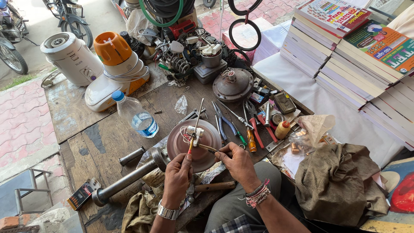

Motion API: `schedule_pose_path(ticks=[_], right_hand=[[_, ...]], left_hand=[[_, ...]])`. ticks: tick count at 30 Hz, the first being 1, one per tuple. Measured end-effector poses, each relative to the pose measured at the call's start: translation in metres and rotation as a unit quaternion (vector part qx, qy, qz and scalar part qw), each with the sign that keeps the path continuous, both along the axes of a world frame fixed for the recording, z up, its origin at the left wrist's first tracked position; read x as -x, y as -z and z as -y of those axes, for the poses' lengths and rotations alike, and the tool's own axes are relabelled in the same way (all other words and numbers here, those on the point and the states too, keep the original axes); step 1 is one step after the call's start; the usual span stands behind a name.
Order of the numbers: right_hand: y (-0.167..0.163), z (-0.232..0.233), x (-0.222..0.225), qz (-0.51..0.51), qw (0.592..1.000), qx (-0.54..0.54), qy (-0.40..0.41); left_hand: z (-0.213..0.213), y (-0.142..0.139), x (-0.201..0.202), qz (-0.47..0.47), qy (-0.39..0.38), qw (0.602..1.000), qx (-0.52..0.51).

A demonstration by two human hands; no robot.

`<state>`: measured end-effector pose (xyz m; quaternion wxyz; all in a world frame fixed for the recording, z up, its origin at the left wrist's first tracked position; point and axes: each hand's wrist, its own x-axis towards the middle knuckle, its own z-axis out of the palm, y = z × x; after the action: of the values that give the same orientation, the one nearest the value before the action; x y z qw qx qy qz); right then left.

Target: The person works on a round electrical component, likely a motor or fan housing, using a screwdriver to adjust internal parts and a multimeter to test connections. They repeatedly probe wires and terminals while seated at a cluttered workbench.

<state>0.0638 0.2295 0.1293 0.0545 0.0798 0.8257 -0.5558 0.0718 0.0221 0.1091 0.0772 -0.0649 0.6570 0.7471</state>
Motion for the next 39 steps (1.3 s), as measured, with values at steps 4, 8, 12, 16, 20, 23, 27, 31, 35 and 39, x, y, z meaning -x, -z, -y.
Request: schedule_pose_path(ticks=[4,8,12,16,20,23,27,31,35,39], right_hand=[[0.002,0.001,0.0,-0.016,1.0,0.0,-0.003],[0.002,0.0,0.001,-0.02,1.0,-0.002,-0.007],[0.001,0.0,0.001,-0.026,1.0,0.003,-0.007],[-0.003,0.001,0.0,-0.026,1.0,0.0,-0.009],[-0.002,0.003,0.001,-0.008,1.0,-0.004,-0.006],[0.01,0.0,0.001,-0.029,0.999,0.008,-0.011],[0.048,-0.025,-0.002,-0.001,0.999,0.034,0.026],[0.096,-0.067,-0.002,0.05,0.915,0.391,0.083],[0.121,-0.075,0.01,0.079,0.777,0.618,0.091],[0.118,-0.059,0.013,0.082,0.726,0.677,0.084]], left_hand=[[0.0,-0.001,0.0,0.013,-0.002,1.0,-0.008],[0.001,-0.003,-0.001,0.0,0.006,1.0,0.025],[0.001,-0.004,0.0,0.008,0.001,1.0,0.007],[0.002,-0.003,0.0,0.009,-0.001,1.0,0.008],[0.004,-0.001,0.001,0.005,0.004,1.0,0.004],[0.006,0.001,0.003,0.021,0.007,0.999,-0.037],[0.011,0.003,0.004,0.006,-0.002,1.0,-0.024],[0.011,0.006,0.0,0.011,0.006,0.999,-0.047],[0.006,0.005,0.0,0.02,-0.003,0.999,-0.044],[0.007,0.003,-0.004,0.028,0.006,0.999,-0.045]])
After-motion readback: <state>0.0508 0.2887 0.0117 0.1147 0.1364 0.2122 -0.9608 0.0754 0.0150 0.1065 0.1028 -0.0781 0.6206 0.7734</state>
